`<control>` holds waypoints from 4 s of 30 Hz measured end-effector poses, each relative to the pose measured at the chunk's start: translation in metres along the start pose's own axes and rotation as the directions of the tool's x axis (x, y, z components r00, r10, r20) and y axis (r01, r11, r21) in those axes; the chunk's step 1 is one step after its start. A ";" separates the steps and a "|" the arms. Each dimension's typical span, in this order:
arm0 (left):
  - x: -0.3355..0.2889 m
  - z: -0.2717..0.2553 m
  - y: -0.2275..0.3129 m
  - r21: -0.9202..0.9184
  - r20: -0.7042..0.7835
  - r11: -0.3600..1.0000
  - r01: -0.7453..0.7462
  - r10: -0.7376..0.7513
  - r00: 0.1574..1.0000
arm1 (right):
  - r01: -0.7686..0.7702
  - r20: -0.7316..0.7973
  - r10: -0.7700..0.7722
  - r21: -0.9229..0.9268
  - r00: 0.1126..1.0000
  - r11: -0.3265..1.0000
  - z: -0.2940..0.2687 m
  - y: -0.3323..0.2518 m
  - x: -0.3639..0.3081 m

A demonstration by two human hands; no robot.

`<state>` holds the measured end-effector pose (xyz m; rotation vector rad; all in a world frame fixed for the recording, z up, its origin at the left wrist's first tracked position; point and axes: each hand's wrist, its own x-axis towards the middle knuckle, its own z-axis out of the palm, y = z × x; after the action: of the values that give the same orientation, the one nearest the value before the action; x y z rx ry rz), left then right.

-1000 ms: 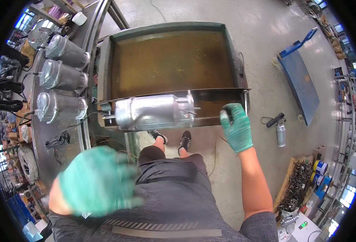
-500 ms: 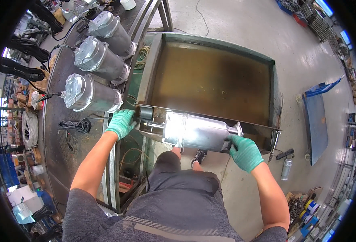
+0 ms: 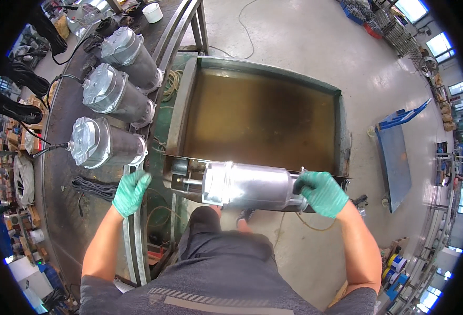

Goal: The person seals a metal cylinder by placing it onto a rotating fixture over a tank, applying sealant from a small nozzle while the cylinder turns, and then picking up a bundle of cables.

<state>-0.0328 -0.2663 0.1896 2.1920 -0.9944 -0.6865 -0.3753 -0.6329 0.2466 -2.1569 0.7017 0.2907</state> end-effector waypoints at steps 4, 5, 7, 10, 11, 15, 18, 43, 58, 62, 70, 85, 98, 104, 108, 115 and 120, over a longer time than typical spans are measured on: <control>0.034 0.009 0.054 -0.361 -0.028 0.931 0.060 -0.075 0.997 | -0.146 -0.142 0.145 0.003 0.979 0.989 -0.046 -0.023 -0.016; 0.045 0.009 0.060 -0.440 0.054 0.889 0.131 -0.119 0.991 | -0.120 -0.197 0.122 0.024 0.973 0.993 -0.056 -0.018 -0.021; 0.058 0.019 0.055 -0.241 0.016 0.970 0.019 -0.016 1.000 | -0.245 -0.212 0.256 0.078 0.943 0.966 -0.077 -0.028 -0.021; 0.082 0.035 0.011 0.215 0.163 0.977 0.008 -0.044 0.986 | -0.133 -0.265 0.108 -0.076 0.958 0.988 -0.086 -0.012 0.005; 0.088 0.044 0.003 0.272 0.147 0.961 0.045 -0.088 0.985 | -0.164 -0.266 0.121 -0.144 0.956 0.976 -0.087 -0.010 0.020; 0.111 0.096 -0.001 0.234 -0.027 0.972 0.026 -0.020 0.999 | -0.123 -0.206 0.091 -0.145 0.974 0.982 -0.068 0.013 0.078; 0.130 0.125 0.003 0.174 -0.145 0.980 -0.092 0.118 0.982 | -0.103 -0.134 0.080 -0.175 0.988 0.979 -0.046 0.036 0.111; 0.170 0.162 0.008 0.438 -0.133 0.811 0.388 -0.369 0.920 | -0.001 -0.128 -0.065 -0.456 0.990 0.890 0.040 0.169 0.187; 0.176 0.168 0.016 0.506 -0.131 0.743 0.439 -0.436 0.890 | -0.054 -0.209 -0.094 -0.608 0.973 0.792 0.067 0.219 0.201; 0.175 0.168 0.016 0.502 -0.132 0.740 0.448 -0.446 0.885 | -0.071 -0.211 -0.070 -0.595 0.975 0.801 0.064 0.214 0.203; 0.177 0.169 0.017 0.510 -0.139 0.734 0.449 -0.445 0.885 | -0.095 -0.222 -0.045 -0.584 0.974 0.806 0.062 0.210 0.200; 0.176 0.169 0.016 0.504 -0.142 0.740 0.444 -0.436 0.889 | -0.117 -0.215 0.004 -0.516 0.977 0.849 0.059 0.204 0.195; 0.173 0.168 0.018 0.522 -0.141 0.729 0.442 -0.438 0.888 | -0.284 -0.604 0.117 -0.189 0.788 0.940 0.008 0.264 0.062; 0.174 0.171 0.017 0.533 -0.146 0.733 0.423 -0.413 0.899 | -0.465 -0.733 0.311 -0.007 0.604 0.885 0.021 0.300 0.059; 0.175 0.172 0.022 0.540 -0.163 0.730 0.419 -0.397 0.903 | -0.629 -0.705 0.448 0.003 0.550 0.777 0.020 0.291 0.069; 0.174 0.176 0.016 0.534 -0.196 0.740 0.409 -0.362 0.911 | -0.660 -0.580 0.460 -0.186 0.672 0.728 0.014 0.274 0.072; 0.175 0.180 0.011 0.534 -0.220 0.736 0.416 -0.354 0.909 | -0.667 -0.549 0.490 -0.177 0.677 0.724 0.010 0.273 0.072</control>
<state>-0.0568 -0.4687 0.0431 2.9937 -0.7504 -0.4734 -0.4732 -0.7890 0.0324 -2.3058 1.7792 0.2447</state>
